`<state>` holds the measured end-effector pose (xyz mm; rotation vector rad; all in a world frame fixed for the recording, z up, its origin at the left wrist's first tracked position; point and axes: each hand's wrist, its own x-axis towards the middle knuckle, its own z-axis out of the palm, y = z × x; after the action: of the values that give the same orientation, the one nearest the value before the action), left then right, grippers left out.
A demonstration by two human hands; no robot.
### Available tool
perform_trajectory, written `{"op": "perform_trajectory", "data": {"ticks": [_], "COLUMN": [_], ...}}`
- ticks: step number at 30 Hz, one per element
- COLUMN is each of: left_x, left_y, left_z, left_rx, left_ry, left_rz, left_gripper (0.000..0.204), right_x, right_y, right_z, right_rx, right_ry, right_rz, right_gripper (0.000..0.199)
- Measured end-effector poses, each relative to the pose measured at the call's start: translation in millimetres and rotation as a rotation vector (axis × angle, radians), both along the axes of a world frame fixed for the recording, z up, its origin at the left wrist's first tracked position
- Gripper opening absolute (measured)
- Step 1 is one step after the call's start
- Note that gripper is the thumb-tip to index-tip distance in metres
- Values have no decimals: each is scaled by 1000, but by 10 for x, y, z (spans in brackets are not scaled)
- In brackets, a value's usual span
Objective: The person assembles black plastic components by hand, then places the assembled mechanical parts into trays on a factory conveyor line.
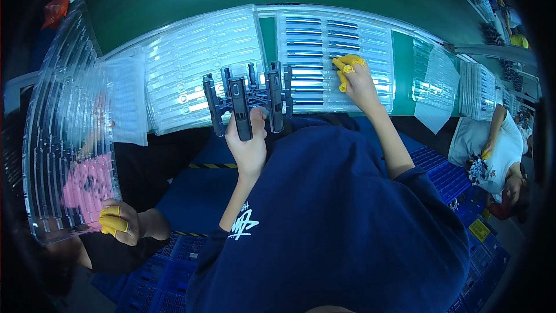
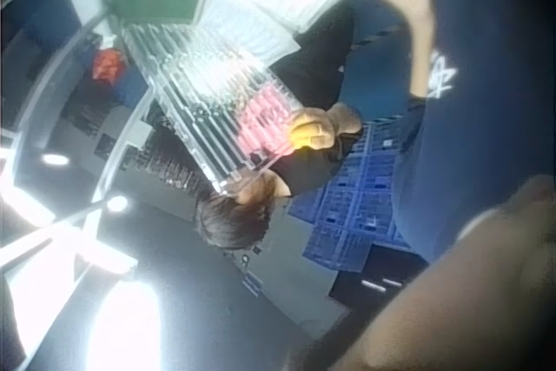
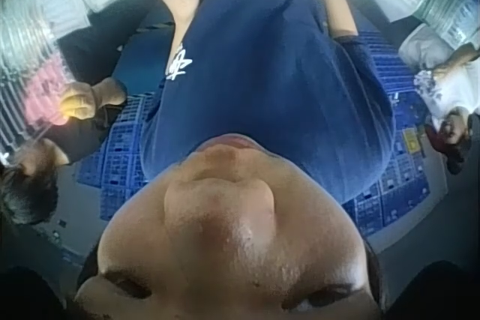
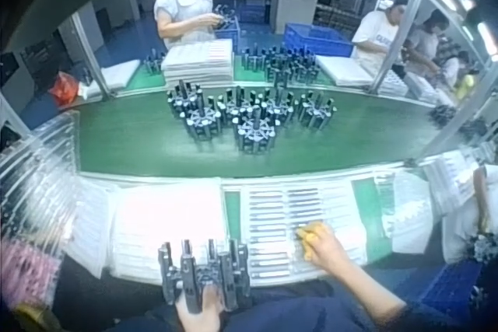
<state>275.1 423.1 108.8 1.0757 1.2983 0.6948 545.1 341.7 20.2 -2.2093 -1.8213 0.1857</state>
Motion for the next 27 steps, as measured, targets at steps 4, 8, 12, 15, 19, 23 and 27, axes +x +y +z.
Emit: {"op": "perform_trajectory", "data": {"ticks": [4,8,12,15,19,23,27], "left_x": [2,-36,38,-13,53,-18,-10], "left_y": [14,19,64,50,43,80,39], "left_z": [28,-53,44,19,163,-5,24], "left_rx": [5,-68,-156,-274,-313,-107,-105], "left_ry": [-5,-69,-259,-215,-119,-96,-129], "left_rz": [-1,-19,-91,-146,-116,-270,-218], "left_gripper": [22,21,27,30,31,29,21], "right_x": [-36,-41,-51,-104,-406,-731,-868], "right_y": [10,12,14,-1,202,331,391], "right_z": [23,5,-43,89,750,1097,1047], "right_rx": [24,70,56,46,205,140,161], "right_ry": [72,78,81,35,434,979,1330], "right_rz": [-51,-47,-49,-51,-166,-20,-143], "right_gripper": [30,29,31,31,24,42,41]}}
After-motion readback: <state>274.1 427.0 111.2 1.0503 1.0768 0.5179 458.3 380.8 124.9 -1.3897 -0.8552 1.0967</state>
